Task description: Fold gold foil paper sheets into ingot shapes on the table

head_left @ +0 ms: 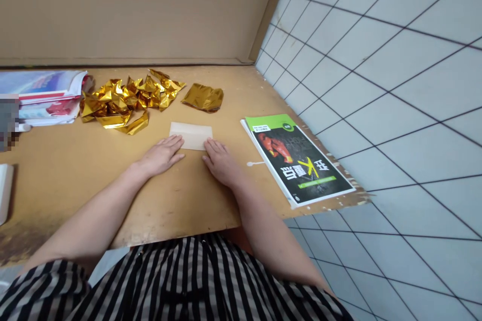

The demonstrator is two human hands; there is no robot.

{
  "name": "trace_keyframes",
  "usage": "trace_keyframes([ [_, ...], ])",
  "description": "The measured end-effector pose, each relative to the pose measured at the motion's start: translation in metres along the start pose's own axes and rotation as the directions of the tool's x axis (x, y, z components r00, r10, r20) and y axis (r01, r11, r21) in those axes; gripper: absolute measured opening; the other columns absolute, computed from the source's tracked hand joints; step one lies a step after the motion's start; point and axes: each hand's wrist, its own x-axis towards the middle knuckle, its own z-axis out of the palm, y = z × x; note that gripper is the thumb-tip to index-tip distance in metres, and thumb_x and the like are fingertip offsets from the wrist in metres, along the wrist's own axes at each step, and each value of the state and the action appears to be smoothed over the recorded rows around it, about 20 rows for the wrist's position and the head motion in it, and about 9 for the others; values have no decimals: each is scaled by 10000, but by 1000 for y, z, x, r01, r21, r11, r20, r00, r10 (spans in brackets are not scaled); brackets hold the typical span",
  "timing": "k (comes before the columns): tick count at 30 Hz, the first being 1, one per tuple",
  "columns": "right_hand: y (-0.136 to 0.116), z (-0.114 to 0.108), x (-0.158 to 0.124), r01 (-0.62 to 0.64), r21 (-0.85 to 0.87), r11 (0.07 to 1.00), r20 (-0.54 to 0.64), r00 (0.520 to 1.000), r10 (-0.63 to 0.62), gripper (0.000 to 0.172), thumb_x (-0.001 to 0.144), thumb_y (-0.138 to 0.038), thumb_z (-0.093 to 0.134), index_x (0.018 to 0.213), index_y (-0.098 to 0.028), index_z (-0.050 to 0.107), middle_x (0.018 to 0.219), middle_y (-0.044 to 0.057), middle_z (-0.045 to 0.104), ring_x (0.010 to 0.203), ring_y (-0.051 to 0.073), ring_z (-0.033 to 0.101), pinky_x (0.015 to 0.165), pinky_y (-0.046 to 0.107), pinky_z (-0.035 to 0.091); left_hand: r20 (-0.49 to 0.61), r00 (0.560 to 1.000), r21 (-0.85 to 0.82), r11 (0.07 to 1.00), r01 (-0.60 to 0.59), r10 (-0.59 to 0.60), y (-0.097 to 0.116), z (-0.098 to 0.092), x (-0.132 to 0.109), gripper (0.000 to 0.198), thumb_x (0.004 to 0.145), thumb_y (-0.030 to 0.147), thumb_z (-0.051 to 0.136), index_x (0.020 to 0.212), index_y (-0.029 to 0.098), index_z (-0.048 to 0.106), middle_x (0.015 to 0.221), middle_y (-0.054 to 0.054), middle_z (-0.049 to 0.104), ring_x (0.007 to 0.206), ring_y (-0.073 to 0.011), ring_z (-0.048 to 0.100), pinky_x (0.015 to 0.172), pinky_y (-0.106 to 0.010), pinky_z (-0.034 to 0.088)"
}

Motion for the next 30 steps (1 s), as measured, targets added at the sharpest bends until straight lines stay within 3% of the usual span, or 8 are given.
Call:
trace_keyframes([
  [8,1,10,4,5,-41,999,-58,998,-7,552,978,-338,284,1471,-114,385,1537,187,382,1443,281,323,1151,553,257,-50,998,1,1000,26,-26,-4,0,-3,575,978,483,329,1443,161,435,1548,-107,375,1447,-234,320,1193,-416,263],
  [12,-17,6,6,0,-93,996,-74,997,-7,556,989,-365,276,1462,-95,390,1552,194,353,1462,285,279,1168,563,208,-37,999,18,999,40,-40,0,-2,-3,556,976,440,343,1435,142,444,1546,-111,376,1445,-238,324,1192,-416,269],
  [17,-50,3,23,165,-20,986,-17,986,-166,610,994,-449,251,1494,-112,342,1553,163,366,1469,241,269,1197,479,204,-63,998,16,1000,18,-17,-2,0,-3,538,947,360,391,1445,161,429,1531,-106,407,1428,-237,359,1183,-423,292],
  [20,-59,7,33,189,34,981,0,982,-189,634,992,-444,253,1512,-83,290,1555,173,358,1462,229,288,1194,454,228,-70,997,18,1000,17,-15,-4,2,-3,551,928,307,405,1458,156,407,1515,-106,435,1418,-230,376,1184,-417,296],
  [24,-49,10,31,170,55,984,7,985,-170,628,993,-451,245,1500,-90,323,1555,167,358,1462,239,286,1189,448,247,-65,998,31,999,27,-24,-4,2,-3,545,951,371,391,1452,159,420,1531,-106,410,1429,-241,355,1181,-419,297],
  [30,-14,3,11,54,41,998,11,998,-54,621,991,-429,265,1493,-69,327,1552,184,358,1460,247,291,1178,436,277,-70,997,28,999,30,-28,-4,1,-3,569,974,474,343,1430,153,453,1537,-107,396,1431,-241,351,1184,-417,283],
])
